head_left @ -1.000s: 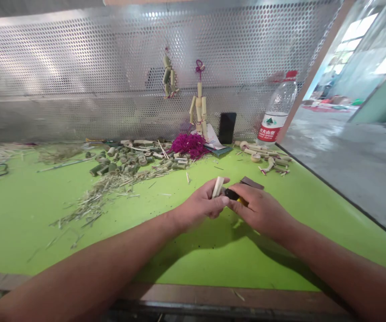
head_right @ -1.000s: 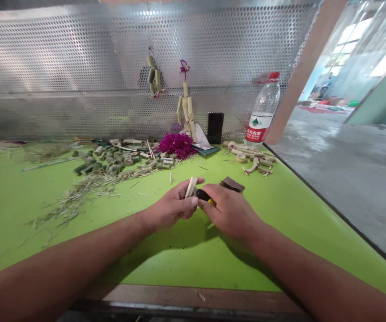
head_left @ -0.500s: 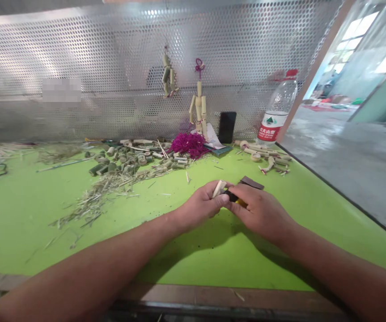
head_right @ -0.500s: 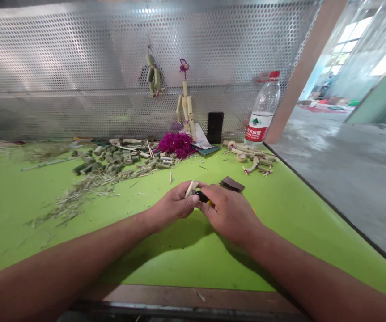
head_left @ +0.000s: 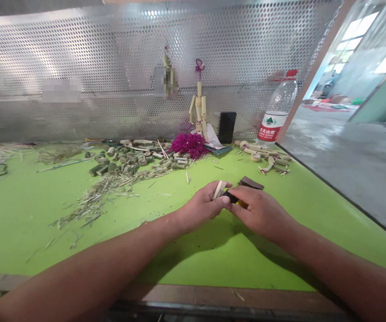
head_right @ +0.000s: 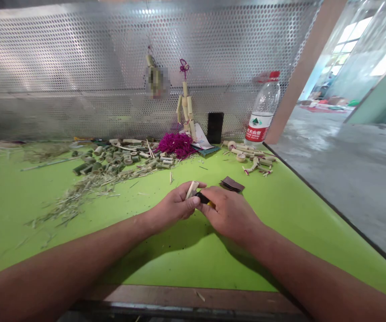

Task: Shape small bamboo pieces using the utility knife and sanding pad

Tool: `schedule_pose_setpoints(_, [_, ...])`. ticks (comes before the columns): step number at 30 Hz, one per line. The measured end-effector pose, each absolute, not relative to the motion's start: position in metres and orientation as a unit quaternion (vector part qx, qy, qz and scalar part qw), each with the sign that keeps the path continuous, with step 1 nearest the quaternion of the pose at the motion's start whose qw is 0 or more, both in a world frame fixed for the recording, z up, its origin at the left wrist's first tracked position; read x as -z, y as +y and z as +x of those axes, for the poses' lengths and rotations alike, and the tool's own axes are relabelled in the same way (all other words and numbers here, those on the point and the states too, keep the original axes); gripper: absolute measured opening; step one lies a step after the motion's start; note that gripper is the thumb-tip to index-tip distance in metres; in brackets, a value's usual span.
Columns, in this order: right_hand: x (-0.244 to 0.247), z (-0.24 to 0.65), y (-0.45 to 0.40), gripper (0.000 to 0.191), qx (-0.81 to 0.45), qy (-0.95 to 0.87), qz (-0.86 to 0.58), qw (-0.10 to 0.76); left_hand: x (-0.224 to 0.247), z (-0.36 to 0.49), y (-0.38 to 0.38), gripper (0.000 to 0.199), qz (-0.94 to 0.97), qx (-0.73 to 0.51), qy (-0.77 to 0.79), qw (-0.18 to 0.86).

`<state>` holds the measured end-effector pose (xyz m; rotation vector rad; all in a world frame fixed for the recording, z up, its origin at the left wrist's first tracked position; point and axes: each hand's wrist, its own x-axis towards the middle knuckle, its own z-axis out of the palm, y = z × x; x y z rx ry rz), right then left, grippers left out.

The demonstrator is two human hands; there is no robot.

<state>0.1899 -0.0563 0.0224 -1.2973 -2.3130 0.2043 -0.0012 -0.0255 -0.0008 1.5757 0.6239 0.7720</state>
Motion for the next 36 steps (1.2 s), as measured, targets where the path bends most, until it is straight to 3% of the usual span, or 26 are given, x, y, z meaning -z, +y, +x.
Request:
schedule_pose_setpoints(22, [-0.0225,0.1891,-0.0551,0.029,-0.1,-0.842,-0.467,0.251,-0.0021,0.0021,-0.0294,0.045,0.69,-0.346,0.303,0.559])
schedule_pose_setpoints(36, [-0.0204,0.1866,-0.0576,0.029,-0.07,-0.83,-0.49,0.256,-0.003,0.0029,-0.0288,0.035,0.688,-0.366,0.306,0.546])
